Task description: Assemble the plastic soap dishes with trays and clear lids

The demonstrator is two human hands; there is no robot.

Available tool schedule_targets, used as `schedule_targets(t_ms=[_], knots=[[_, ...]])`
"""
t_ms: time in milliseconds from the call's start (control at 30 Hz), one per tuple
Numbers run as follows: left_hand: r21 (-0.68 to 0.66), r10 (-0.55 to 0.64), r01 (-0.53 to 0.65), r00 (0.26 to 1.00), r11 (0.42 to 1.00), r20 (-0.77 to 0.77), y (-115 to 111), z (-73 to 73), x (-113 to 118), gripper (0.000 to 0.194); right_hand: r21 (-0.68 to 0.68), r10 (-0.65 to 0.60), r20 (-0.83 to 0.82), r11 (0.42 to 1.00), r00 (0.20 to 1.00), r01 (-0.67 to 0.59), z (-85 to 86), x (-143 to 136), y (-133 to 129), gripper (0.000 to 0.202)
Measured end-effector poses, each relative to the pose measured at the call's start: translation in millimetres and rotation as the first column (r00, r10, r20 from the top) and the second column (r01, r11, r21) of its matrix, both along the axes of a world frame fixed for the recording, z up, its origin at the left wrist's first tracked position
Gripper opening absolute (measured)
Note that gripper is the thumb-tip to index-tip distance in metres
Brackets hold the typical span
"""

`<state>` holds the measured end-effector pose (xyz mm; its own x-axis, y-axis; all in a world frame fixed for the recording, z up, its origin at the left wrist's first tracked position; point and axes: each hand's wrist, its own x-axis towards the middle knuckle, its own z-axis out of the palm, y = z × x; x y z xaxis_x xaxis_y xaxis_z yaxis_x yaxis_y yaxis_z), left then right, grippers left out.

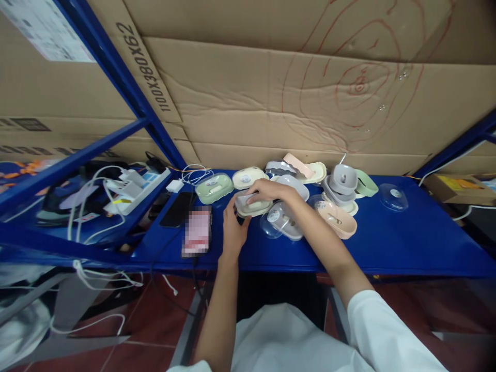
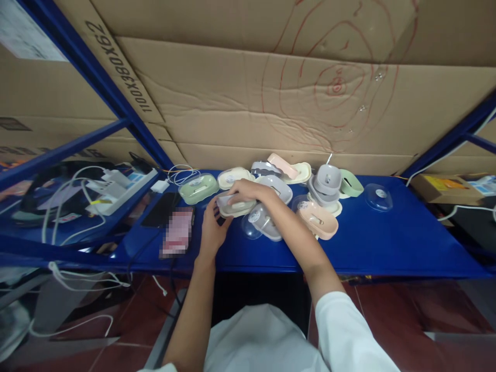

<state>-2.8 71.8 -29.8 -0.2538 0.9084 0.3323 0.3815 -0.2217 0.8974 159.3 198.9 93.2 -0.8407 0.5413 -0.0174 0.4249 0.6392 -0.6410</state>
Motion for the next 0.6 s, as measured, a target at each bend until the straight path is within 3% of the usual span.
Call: schedule_targets(t_ms=[100,233,300,367,400,500,600], knots=[[0.041,0.045,-0.04,0.99,0.998,-0.134,-4.6,8.3,-4.1,0.08,0.128,-0.072,-0.038,0.989,0.997,0.076,16.1,10.2,-3.6,0.021],[0.086,0.05,-0.014,0.898,0.996,-0.437,15.3,44.3,-34.9,0.07,0.281,-0.268,0.023,0.926,0.963,0.251,42.8,33.6,-12.9,0.025],[-0.035,0.08,-0.128,0.791,0.991,-0.607,40.4,66.6,-56.4,0.076,0.364,-0.394,0.092,0.868,0.914,0.338,53.8,48.5,-17.6,0.029],[-0.239,-0.004,-0.267,0.658,0.934,-0.753,69.6,85.2,-74.8,0.092,0.389,-0.504,0.145,0.82,0.851,0.42,63.1,67.1,-21.6,0.037],[-0.279,-0.033,-0.286,0.642,0.917,-0.766,83.6,92.2,-81.6,0.101,0.384,-0.557,0.162,0.796,0.815,0.467,67.1,78.2,-23.0,0.04],[-0.365,-0.117,-0.287,0.623,0.885,-0.773,116.8,102.2,-91.8,0.108,0.378,-0.716,0.14,0.677,0.684,0.631,76.1,116.5,-24.5,0.038],[-0.418,-0.168,-0.281,0.622,0.864,-0.765,134.6,99.8,-93.5,0.11,0.429,-0.843,-0.014,0.481,0.538,0.765,78.8,152.0,-19.8,0.035]])
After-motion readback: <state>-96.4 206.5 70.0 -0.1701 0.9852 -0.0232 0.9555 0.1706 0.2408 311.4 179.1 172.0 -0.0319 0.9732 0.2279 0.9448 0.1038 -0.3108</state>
